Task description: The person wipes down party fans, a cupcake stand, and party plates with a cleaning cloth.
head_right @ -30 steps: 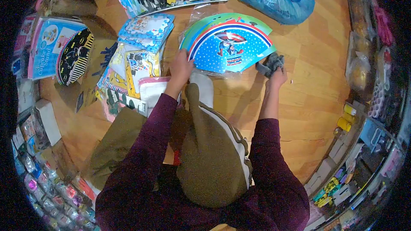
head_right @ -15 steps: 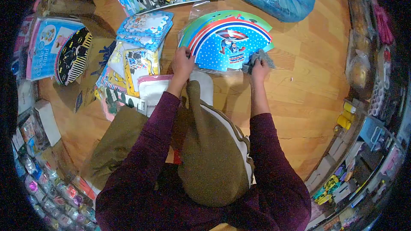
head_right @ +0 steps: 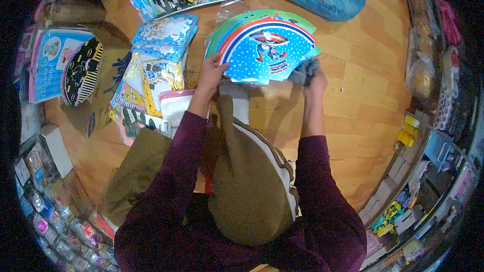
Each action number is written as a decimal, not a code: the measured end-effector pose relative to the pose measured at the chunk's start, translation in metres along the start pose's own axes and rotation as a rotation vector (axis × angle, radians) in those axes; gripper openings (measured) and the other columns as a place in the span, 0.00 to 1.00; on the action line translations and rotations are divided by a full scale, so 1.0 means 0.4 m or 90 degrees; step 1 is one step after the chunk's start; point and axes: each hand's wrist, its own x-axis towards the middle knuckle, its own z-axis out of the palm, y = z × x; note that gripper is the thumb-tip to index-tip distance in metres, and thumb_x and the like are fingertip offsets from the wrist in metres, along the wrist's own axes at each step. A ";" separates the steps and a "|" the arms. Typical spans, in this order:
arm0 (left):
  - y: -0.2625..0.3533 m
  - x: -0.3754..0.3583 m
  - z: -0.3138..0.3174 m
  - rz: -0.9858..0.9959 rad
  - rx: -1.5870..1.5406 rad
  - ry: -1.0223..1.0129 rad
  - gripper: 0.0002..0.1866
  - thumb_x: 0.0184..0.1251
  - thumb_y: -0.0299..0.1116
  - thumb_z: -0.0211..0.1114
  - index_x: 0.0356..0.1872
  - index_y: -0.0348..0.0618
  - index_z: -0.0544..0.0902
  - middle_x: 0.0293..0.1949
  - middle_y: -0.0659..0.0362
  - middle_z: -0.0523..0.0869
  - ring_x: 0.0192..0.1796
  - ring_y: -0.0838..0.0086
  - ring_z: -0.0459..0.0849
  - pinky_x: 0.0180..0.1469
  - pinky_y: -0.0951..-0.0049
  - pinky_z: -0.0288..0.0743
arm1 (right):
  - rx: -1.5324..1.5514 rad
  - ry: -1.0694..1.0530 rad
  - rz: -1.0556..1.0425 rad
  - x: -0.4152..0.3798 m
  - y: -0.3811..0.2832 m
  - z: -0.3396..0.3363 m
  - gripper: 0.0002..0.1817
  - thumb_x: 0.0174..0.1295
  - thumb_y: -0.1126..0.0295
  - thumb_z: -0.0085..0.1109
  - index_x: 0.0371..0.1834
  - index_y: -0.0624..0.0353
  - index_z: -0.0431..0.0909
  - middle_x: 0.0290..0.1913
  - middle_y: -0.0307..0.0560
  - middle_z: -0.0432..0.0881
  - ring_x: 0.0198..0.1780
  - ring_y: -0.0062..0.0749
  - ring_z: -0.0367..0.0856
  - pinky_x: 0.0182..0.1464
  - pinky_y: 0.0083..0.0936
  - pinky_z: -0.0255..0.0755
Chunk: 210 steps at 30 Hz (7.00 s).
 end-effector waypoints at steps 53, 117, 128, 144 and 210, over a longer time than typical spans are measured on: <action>0.127 -0.292 -0.503 0.139 -0.289 0.457 0.05 0.60 0.25 0.55 0.36 0.37 0.77 0.28 0.59 0.81 0.25 0.79 0.79 0.22 0.82 0.72 | 0.033 0.001 -0.116 -0.011 -0.068 -0.006 0.14 0.56 0.80 0.43 0.46 0.74 0.69 0.45 0.53 0.75 0.45 0.35 0.74 0.48 0.26 0.68; -0.078 0.029 -0.030 0.137 0.459 0.214 0.21 0.36 0.33 0.72 0.31 0.39 0.71 0.19 0.54 0.75 0.23 0.64 0.76 0.28 0.67 0.69 | -0.849 -0.556 -0.710 -0.265 0.152 0.266 0.27 0.52 0.74 0.42 0.59 0.49 0.61 0.65 0.47 0.55 0.62 0.41 0.59 0.56 0.41 0.60; -0.016 -0.003 -0.025 0.258 0.501 0.159 0.11 0.46 0.29 0.65 0.22 0.37 0.71 0.19 0.51 0.73 0.22 0.60 0.72 0.26 0.64 0.64 | -0.535 -0.048 -0.446 0.016 0.007 0.114 0.15 0.47 0.78 0.54 0.40 0.65 0.74 0.41 0.56 0.76 0.43 0.47 0.73 0.48 0.32 0.66; 0.081 -0.028 -0.009 0.444 0.578 0.280 0.03 0.51 0.29 0.60 0.27 0.42 0.78 0.29 0.56 0.77 0.30 0.63 0.78 0.31 0.67 0.71 | -0.476 0.064 -0.348 0.023 0.091 0.098 0.15 0.41 0.77 0.61 0.37 0.64 0.76 0.40 0.58 0.75 0.44 0.47 0.73 0.48 0.33 0.66; -0.037 -0.320 -0.635 0.020 -0.203 0.536 0.06 0.56 0.23 0.58 0.28 0.44 0.70 0.20 0.60 0.76 0.18 0.77 0.76 0.18 0.83 0.69 | -0.002 0.017 -0.158 0.019 -0.072 -0.022 0.09 0.54 0.83 0.45 0.36 0.71 0.73 0.32 0.46 0.76 0.31 0.28 0.75 0.33 0.20 0.70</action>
